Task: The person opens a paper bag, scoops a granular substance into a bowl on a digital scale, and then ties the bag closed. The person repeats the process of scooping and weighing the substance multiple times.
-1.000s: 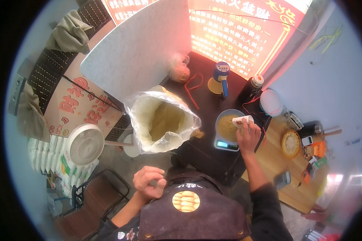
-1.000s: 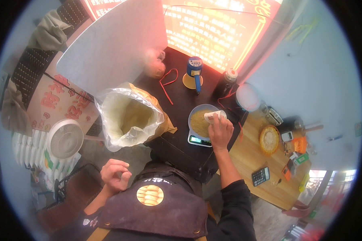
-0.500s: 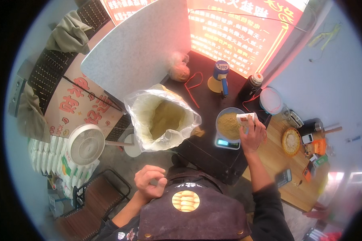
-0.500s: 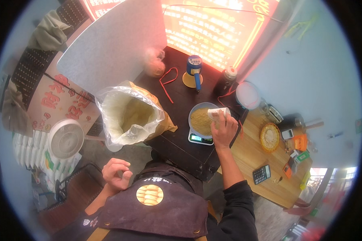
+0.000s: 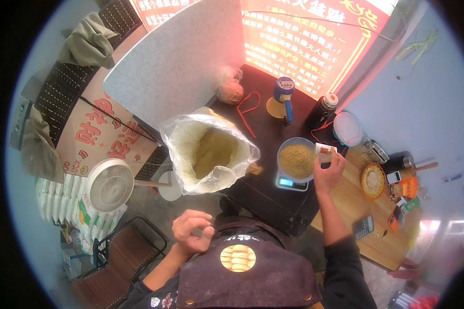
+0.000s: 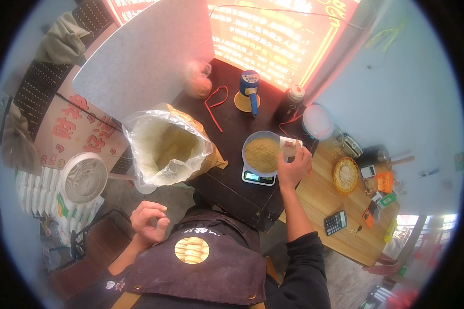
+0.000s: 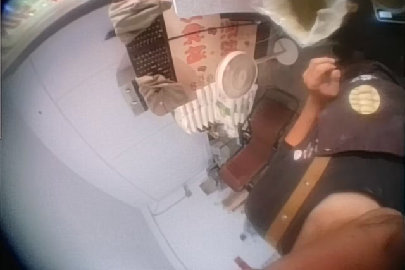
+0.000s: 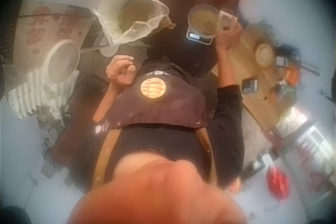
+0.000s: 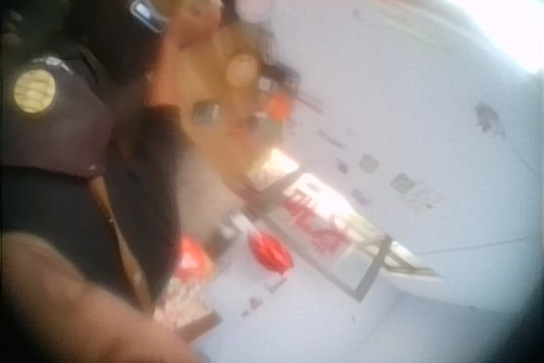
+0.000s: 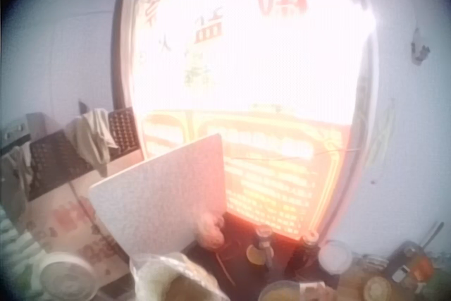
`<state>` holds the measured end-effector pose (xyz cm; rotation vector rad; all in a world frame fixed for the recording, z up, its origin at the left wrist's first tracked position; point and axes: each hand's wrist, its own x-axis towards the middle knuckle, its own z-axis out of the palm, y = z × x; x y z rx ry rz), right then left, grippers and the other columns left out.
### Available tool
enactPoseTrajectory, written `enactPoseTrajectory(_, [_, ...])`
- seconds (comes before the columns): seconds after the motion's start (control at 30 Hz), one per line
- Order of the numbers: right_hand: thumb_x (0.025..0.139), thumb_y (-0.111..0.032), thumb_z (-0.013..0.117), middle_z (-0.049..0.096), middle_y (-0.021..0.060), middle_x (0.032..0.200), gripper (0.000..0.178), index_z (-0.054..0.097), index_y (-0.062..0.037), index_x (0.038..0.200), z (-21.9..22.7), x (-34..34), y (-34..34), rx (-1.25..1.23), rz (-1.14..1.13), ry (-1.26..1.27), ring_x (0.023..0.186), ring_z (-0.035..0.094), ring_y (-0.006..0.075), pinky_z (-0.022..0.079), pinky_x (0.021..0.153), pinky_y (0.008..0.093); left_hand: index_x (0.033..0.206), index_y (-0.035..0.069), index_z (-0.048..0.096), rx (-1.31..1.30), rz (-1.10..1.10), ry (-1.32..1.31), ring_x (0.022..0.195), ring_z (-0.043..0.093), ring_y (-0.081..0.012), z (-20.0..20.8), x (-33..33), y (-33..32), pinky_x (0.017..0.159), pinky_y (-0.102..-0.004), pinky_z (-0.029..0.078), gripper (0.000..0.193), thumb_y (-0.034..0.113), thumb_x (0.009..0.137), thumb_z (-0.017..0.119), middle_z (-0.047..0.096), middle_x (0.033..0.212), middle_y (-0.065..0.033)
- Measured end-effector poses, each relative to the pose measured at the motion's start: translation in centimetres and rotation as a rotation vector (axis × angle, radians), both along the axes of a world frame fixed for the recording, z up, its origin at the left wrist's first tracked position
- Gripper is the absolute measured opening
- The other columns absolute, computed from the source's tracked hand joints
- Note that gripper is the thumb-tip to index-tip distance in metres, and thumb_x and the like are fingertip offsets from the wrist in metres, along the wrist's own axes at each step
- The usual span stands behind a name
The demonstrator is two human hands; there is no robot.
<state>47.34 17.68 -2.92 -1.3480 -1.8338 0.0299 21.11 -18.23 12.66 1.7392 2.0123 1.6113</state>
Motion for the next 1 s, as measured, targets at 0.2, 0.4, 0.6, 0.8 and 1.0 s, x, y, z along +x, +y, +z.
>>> enactPoseTrajectory(0.2, [0.079,-0.020,0.087,0.060,0.0133,0.128,0.066,0.066,-0.0084,0.140,-0.9,0.3,0.1,-0.072,-0.022,0.035,0.125,0.059,0.0361,0.047,0.108,0.0499,0.089,0.005,0.068,-0.007,0.023,0.000,0.060,0.066,-0.0173,-0.1,-0.1,0.0,0.057,-0.0298,0.055,0.014,0.009,0.086,0.081,0.077,0.092,-0.0125])
enactPoseTrajectory(0.4, [0.083,-0.018,0.088,0.060,0.0120,0.129,0.065,0.066,-0.0083,0.143,-0.8,-0.2,-0.1,-0.173,-0.036,0.171,0.120,0.062,0.0320,0.052,0.103,0.0449,0.090,0.005,0.068,-0.002,0.051,0.057,0.060,0.066,-0.0171,0.2,-1.0,0.1,0.057,-0.0298,0.054,0.012,0.008,0.085,0.079,0.077,0.094,-0.0119])
enactPoseTrajectory(0.6, [0.088,-0.016,0.087,0.060,0.0084,0.128,0.076,0.053,-0.0020,0.154,6.3,-3.2,-1.7,-0.339,0.212,0.918,0.118,0.063,0.0212,0.053,0.101,0.0387,0.102,0.004,0.067,0.030,0.254,0.126,0.069,0.067,-0.0163,0.0,-3.2,-0.2,0.066,-0.0281,0.055,0.016,0.007,0.089,0.075,0.069,0.113,-0.0174])
enactPoseTrajectory(0.8, [0.080,-0.014,0.089,0.057,0.0177,0.131,0.080,0.053,0.0007,0.150,18.7,-9.9,-8.7,0.197,0.666,0.553,0.118,0.059,0.0280,0.051,0.097,0.0388,0.128,-0.001,0.056,0.154,0.270,-0.203,0.075,0.069,-0.0153,-1.0,-6.9,1.1,0.077,-0.0280,0.058,0.041,-0.002,0.088,0.067,0.051,0.138,-0.0212])
enactPoseTrajectory(1.0, [0.063,-0.009,0.093,0.065,0.0140,0.125,0.072,0.071,-0.0083,0.132,22.4,-17.8,-12.5,0.360,0.800,0.268,0.107,0.066,0.0327,0.055,0.087,0.0450,0.133,0.000,0.054,0.125,0.202,-0.282,0.077,0.068,-0.0130,-1.1,-10.5,1.9,0.077,-0.0275,0.058,0.047,0.001,0.088,0.067,0.050,0.142,-0.0216])
